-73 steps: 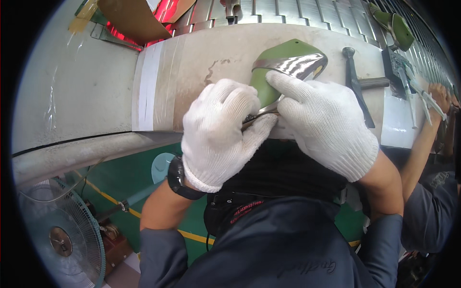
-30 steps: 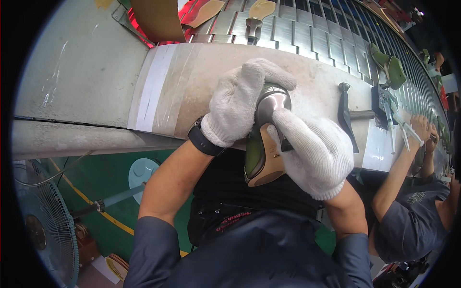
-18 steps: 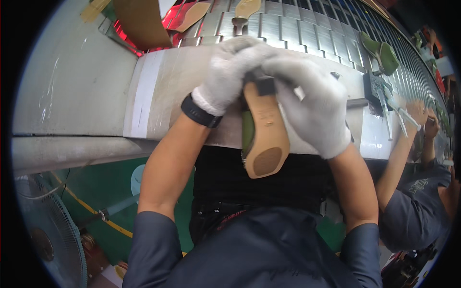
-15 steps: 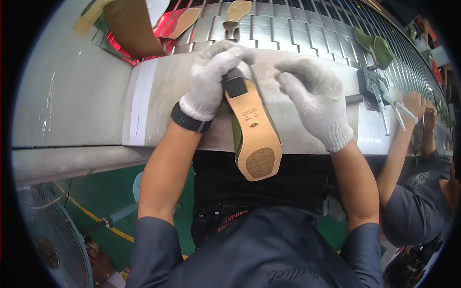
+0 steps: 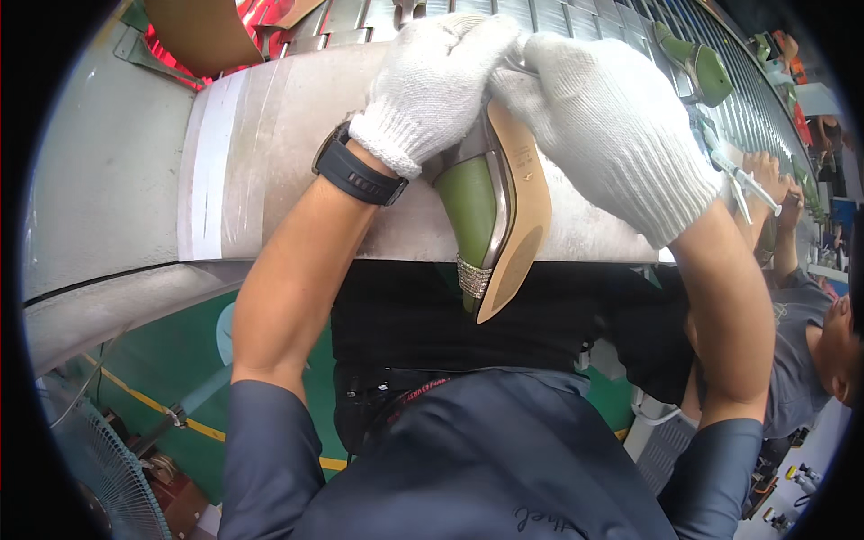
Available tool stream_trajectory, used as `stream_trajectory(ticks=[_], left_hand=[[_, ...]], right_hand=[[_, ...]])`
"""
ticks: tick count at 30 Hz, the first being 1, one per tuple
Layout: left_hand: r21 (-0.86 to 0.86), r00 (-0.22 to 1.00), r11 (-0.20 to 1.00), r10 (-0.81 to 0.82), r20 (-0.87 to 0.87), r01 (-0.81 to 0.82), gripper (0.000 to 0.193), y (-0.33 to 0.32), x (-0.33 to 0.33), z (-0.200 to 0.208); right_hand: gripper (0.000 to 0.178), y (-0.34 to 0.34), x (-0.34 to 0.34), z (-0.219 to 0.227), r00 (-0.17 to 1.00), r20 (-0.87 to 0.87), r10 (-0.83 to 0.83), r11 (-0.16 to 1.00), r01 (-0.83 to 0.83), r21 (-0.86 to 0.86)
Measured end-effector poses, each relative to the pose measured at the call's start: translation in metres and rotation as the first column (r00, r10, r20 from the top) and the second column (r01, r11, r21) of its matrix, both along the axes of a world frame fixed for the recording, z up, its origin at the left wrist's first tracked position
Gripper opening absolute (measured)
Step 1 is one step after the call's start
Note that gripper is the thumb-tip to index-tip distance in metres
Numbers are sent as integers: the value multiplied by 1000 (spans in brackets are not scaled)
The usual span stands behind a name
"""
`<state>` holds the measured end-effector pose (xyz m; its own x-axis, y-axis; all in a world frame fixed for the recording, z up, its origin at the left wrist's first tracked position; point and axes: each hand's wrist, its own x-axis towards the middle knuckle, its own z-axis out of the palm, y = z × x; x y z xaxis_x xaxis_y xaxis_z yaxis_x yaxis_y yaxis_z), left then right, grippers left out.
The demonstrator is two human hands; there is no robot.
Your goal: The person attaches soles to shoe lasts by hand, applies adhesive along the edges with a syringe, and taps the soles with a hammer before placing the shoes onto the conveyor.
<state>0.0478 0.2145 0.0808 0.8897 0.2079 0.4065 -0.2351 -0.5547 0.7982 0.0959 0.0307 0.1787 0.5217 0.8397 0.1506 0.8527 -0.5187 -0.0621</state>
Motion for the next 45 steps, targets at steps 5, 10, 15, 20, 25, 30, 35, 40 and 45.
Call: stream_trajectory(ticks=[5,10,15,20,25,30,35,40,45], left_hand=[[140,976,989,-83,201,55,27,5,6,-7],[-130,970,976,-146,192,173,32,4,3,-11],[406,904,913,-148,402,-31,35,3,4,-7],[405,907,911,-107,408,-75,32,0,5,-5],[405,913,909,-77,401,-101,32,-3,6,-10],[455,872,866,-47,487,-207,35,-3,7,-18],[473,905,844,34,424,-253,37,-9,-1,-13],[92,925,968,-251,287,234,37,-2,-4,-3],[-281,993,953,-116,15,115,34,20,-2,-9]], right_hand=[[32,-4,8,-10,996,-81,42,989,-30,143],[35,-19,10,-32,965,-246,88,946,-4,323],[42,-16,6,-38,585,-808,64,902,312,298],[37,-11,8,-43,736,-658,157,919,136,371],[46,-23,3,-44,550,-828,109,890,317,328],[49,-35,3,-39,572,-818,54,929,272,252],[48,-27,-1,-51,682,-729,61,901,277,334],[38,-7,-1,-71,732,-633,253,731,284,620],[43,-2,9,-58,727,-682,76,873,282,398]])
